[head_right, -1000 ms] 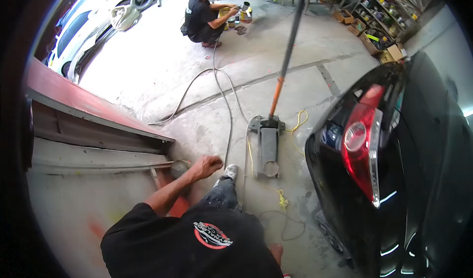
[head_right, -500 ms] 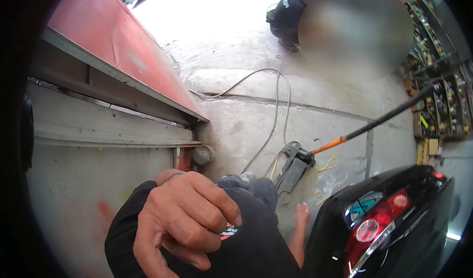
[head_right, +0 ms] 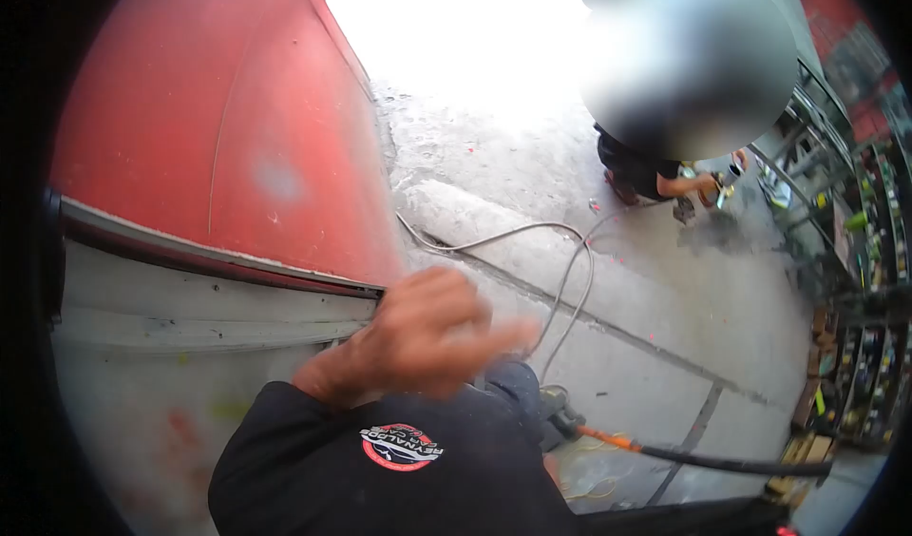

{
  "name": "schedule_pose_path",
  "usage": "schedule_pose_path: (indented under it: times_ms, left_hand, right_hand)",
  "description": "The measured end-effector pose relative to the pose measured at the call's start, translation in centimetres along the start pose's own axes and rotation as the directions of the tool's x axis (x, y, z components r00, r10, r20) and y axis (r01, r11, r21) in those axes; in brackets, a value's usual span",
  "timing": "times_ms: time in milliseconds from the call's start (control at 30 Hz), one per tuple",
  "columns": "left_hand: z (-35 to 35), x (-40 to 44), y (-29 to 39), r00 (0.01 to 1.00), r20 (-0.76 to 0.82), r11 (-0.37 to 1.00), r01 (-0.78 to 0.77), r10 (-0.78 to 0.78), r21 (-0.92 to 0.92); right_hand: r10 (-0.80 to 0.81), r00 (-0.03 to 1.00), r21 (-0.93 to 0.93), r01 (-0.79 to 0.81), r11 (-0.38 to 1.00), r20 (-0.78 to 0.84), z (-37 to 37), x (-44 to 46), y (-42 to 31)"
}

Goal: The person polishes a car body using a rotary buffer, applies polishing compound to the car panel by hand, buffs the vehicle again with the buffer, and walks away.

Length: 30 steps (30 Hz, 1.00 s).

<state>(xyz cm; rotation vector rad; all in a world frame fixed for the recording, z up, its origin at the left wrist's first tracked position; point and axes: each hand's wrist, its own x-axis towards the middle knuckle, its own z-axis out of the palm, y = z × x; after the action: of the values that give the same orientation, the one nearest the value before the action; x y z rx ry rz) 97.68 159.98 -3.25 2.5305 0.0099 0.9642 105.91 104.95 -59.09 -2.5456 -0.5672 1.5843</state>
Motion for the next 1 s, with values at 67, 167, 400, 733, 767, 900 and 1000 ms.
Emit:
schedule_pose_path:
  times_ms: [67, 167, 400, 733, 767, 900, 1000]
  left_hand:
    - [5.1, -2.8, -7.4, 0.955, 0.047, 0.941, 0.28, -0.293, 0.189]
    - [10.6, -13.2, -17.2, 0.696, 0.193, 0.714, 0.616, -0.691, 0.333]
    - [15.2, -38.7, -22.8, -0.241, 0.42, 0.062, 0.804, -0.875, 0.592]
    - [8.2, -26.0, -52.1, -0.175, 0.142, -0.108, 0.914, -0.974, 0.392]
    - [6.5, -21.9, -56.4, -0.091, 0.067, -0.068, 0.957, -0.994, 0.283]
    - [-0.3, -6.9, -68.8, 0.097, -0.146, 0.092, 0.995, -0.985, 0.037]
    - [-1.7, -2.6, -76.2, 0.101, -0.199, 0.099, 0.995, -0.975, 0.021]
  right_hand:
    - [-0.176, 0.984, -0.283, 0.163, 0.945, -0.021, -8.2, 8.3, -0.4]
    - [0.007, 0.948, 0.283, 0.088, 0.955, -0.318, -25.9, 15.8, -9.7]
    - [-0.14, 0.678, 0.263, 0.456, 0.85, -0.721, -51.4, 27.2, -33.5]
    - [-0.115, 0.982, -0.234, 0.148, 0.961, 0.148, -41.1, 33.4, -49.5]
    - [-0.11, 0.98, -0.214, 0.146, 0.966, 0.168, -41.1, 33.6, -52.0]
    - [-0.107, 0.982, -0.131, 0.128, 0.983, 0.153, -45.2, 38.6, -62.9]
    - [-0.107, 0.985, -0.083, 0.119, 0.989, 0.138, -49.5, 44.0, -71.3]
